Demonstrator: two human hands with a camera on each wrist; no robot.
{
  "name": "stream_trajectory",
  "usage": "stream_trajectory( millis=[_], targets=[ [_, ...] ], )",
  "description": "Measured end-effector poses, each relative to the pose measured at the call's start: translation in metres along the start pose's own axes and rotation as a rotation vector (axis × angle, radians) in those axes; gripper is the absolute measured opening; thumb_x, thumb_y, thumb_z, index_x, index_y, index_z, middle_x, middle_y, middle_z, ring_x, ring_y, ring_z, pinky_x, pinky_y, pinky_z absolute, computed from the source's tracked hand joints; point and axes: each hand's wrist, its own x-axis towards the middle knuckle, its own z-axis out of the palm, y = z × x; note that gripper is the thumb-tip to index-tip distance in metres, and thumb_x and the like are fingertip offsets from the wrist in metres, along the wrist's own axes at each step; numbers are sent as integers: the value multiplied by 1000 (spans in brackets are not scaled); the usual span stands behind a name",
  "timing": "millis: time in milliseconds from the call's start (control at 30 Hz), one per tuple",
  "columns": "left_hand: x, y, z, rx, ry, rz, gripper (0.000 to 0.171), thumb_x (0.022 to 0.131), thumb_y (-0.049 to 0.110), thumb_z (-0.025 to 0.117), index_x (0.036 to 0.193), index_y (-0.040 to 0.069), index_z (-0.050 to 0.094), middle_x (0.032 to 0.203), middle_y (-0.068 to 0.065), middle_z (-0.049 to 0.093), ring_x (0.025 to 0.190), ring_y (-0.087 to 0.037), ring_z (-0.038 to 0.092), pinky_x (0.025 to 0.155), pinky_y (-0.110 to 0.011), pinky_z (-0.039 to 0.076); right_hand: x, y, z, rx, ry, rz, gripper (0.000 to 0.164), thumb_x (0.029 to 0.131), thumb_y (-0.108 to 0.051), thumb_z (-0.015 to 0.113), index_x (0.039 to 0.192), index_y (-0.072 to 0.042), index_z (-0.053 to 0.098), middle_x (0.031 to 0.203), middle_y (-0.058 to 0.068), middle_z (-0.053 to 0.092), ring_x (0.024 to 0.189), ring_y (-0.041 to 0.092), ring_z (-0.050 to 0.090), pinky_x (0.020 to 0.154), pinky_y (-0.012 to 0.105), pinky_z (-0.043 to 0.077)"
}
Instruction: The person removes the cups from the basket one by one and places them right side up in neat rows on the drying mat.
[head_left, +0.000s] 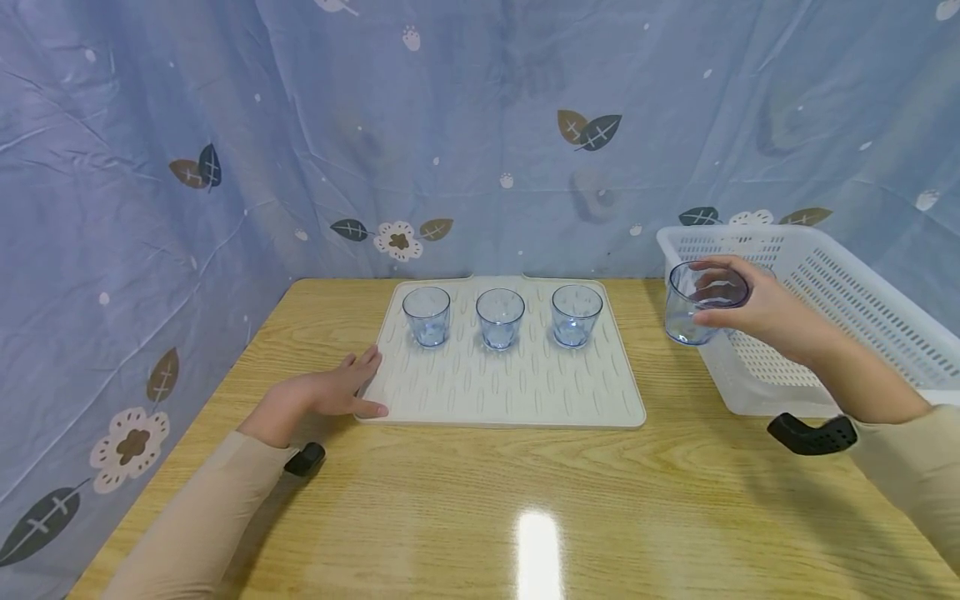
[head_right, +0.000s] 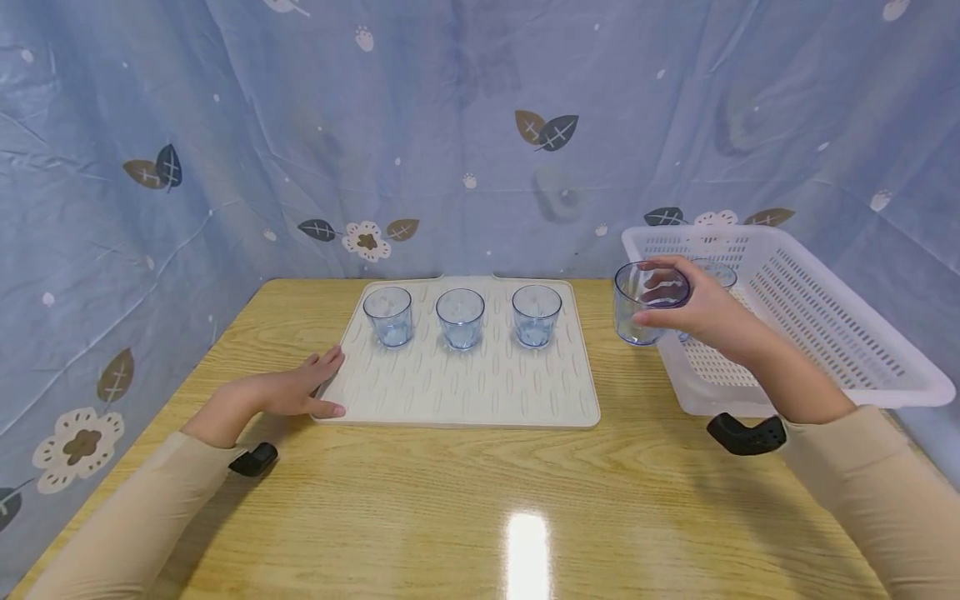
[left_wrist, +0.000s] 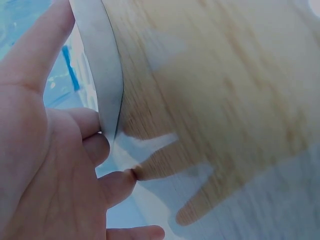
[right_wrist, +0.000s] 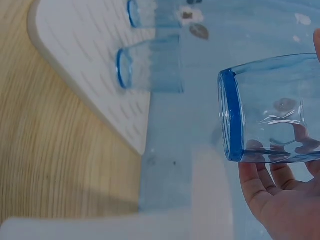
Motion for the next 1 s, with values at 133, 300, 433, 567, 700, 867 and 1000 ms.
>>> stream_trajectory(
  millis=[133,300,433,567,700,867,1000],
  targets=[
    [0,-1,0,2,4,-1,108,99,46,67,159,-12,-2,165,-30,-14,148,-56,-13,117,-69,5,3,-5,10,30,-30,-15,62,96,1,70,147,-21,41,125,0,50,111,-1,55,82,16,52],
    [0,-1,0,6,2,-2,109,99,48,66,159,-11,-2,165,-29,-15,148,-55,-14,117,-67,5,6,-10,22,57,-51,-22,63,94,3,71,146,-15,42,126,5,51,110,-1,56,82,19,53],
    [-1,1,-1,5,3,-3,109,99,48,67,159,-12,-2,165,-30,-14,148,-55,-14,117,-68,5,10,-14,32,61,-67,-29,66,93,2,73,148,-7,39,131,13,49,111,0,56,82,20,54],
    [-2,4,0,10,8,-2,106,99,45,67,158,-13,0,165,-31,-12,148,-56,-12,117,-68,6,16,-16,42,88,-109,-25,69,93,0,73,151,-3,37,135,16,47,112,4,56,84,21,54],
    [-2,3,0,13,9,-1,106,100,45,67,159,-12,0,165,-30,-12,148,-56,-12,117,-68,6,21,-19,53,105,-143,-28,72,93,-1,74,153,0,35,132,16,49,113,8,55,85,22,53],
    [0,2,1,14,10,8,106,100,46,66,159,-12,0,165,-30,-13,148,-56,-12,117,-68,6,26,-23,66,160,-191,-71,74,92,1,75,153,3,34,132,21,47,116,14,56,91,21,51],
    [-1,1,1,14,12,7,106,100,46,66,159,-12,-1,165,-30,-13,148,-56,-13,116,-69,5,32,-24,77,196,-216,-98,78,89,2,76,154,6,33,133,24,47,115,14,59,96,20,50]
  ],
)
